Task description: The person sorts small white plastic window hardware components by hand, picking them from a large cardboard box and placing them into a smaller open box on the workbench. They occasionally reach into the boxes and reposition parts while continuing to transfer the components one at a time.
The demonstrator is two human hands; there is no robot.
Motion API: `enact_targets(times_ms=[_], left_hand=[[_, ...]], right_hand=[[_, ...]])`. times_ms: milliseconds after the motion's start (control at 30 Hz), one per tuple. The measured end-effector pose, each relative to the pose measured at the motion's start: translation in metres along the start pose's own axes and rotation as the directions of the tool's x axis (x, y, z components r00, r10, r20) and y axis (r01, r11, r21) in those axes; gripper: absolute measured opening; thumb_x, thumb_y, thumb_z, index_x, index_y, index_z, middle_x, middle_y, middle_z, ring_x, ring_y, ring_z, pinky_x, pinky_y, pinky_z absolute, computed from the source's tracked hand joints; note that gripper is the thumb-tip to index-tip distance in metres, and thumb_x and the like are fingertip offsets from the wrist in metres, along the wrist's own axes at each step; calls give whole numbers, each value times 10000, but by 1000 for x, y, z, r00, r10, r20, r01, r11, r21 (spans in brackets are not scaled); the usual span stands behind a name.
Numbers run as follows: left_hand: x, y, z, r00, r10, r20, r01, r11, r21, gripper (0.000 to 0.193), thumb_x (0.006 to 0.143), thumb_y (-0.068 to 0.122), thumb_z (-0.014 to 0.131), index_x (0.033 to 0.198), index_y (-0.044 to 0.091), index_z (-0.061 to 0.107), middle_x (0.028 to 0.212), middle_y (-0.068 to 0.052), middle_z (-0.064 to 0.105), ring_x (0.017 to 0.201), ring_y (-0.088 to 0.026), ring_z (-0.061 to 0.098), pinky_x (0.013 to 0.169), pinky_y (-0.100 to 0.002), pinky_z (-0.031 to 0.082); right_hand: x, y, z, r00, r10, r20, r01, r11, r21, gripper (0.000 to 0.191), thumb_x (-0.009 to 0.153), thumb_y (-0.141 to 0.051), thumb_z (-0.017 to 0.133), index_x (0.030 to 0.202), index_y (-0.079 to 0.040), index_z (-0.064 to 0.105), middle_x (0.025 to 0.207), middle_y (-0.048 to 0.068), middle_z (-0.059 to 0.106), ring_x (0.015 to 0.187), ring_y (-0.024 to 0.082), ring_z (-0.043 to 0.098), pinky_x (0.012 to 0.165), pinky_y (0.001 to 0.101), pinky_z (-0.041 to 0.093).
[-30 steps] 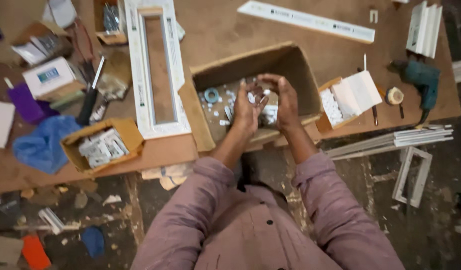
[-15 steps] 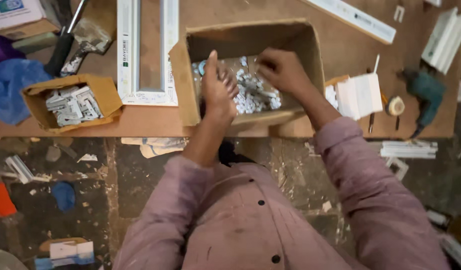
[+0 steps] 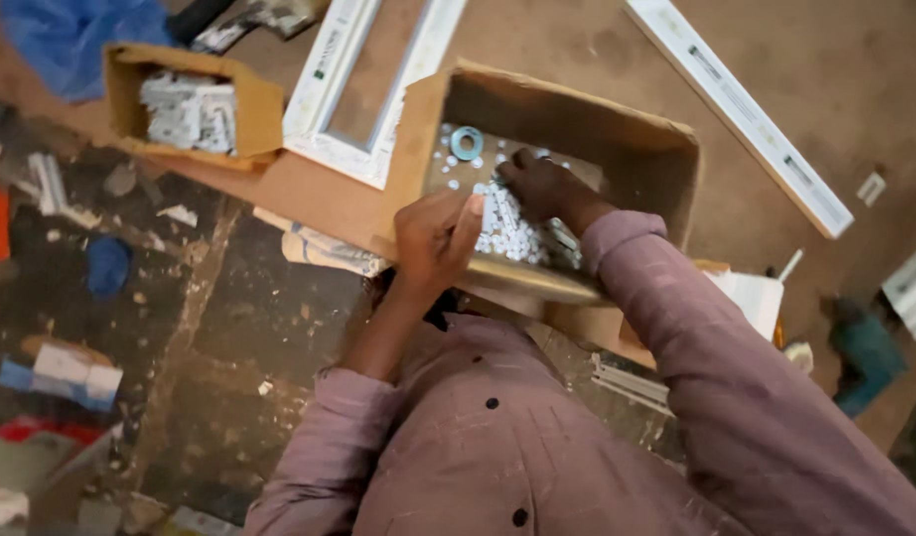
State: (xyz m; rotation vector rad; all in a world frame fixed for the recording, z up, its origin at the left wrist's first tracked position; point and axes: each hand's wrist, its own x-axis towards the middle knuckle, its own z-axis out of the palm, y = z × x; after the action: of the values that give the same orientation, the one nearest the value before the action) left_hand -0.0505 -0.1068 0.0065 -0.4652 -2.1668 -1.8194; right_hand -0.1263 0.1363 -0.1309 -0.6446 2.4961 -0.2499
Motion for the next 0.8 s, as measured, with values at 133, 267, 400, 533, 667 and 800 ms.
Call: enact_targets(times_ms=[133, 267, 400, 533, 667, 800], left_hand=[[1, -1, 1, 998, -58, -39, 57, 998, -39, 379, 1049, 101, 619, 720, -3, 460, 643, -109, 404, 547, -227, 406, 543, -391, 323], [2, -4, 1, 994, -94, -51, 91, 994, -57, 394, 1044, 109, 624, 713, -6, 443, 631, -106, 392, 536, -223, 380, 534, -391, 312], [3, -7, 1, 998, -70, 1, 70, 997, -37, 395, 1059, 124, 618, 725, -1, 449, 647, -108, 395, 560, -227, 393, 547, -393, 322], [5, -9, -1, 992, -103, 77, 107, 993, -49, 397, 1048, 134, 625, 712, 1, 459, 644, -111, 410, 542, -226, 400, 534, -395, 321], [7, -11, -2, 985, -111, 134, 119, 992, -48, 402, 1035, 143, 635, 688, 7, 484, 627, -109, 429, 525, -226, 411, 521, -392, 324], [7, -14, -3, 974, -127, 186, 140, 989, -55, 397, 1043, 144, 632, 706, -1, 480, 633, -116, 415, 536, -232, 402, 532, -394, 325]], right_hand=[[4, 9, 4, 995, -60, -75, 63, 997, 46, 480, 823, -68, 676, 1296, -142, 640, 1297, 251, 579, 1094, 457, 629, 922, 519, 524], [4, 10, -5, 996, -76, -50, 82, 990, 116, 512, 724, -80, 738, 1231, -144, 708, 1190, 176, 665, 1088, 394, 653, 933, 468, 540], [3, 5, -15, 991, -110, -80, 117, 989, 91, 467, 719, -88, 755, 1183, -129, 723, 1163, 152, 687, 1078, 372, 662, 922, 453, 545], [2, 1, -20, 997, -39, -72, 50, 988, 145, 468, 725, -75, 738, 1189, -135, 726, 1149, 142, 688, 1038, 348, 681, 905, 454, 551], [5, 0, -23, 993, -53, -109, 60, 996, 64, 324, 734, -109, 762, 1058, -108, 756, 1098, 146, 709, 1022, 364, 680, 888, 462, 559], [6, 2, -32, 988, 150, 41, -154, 979, 135, 261, 803, -78, 717, 1054, -126, 772, 1042, 141, 736, 966, 359, 705, 830, 471, 567]])
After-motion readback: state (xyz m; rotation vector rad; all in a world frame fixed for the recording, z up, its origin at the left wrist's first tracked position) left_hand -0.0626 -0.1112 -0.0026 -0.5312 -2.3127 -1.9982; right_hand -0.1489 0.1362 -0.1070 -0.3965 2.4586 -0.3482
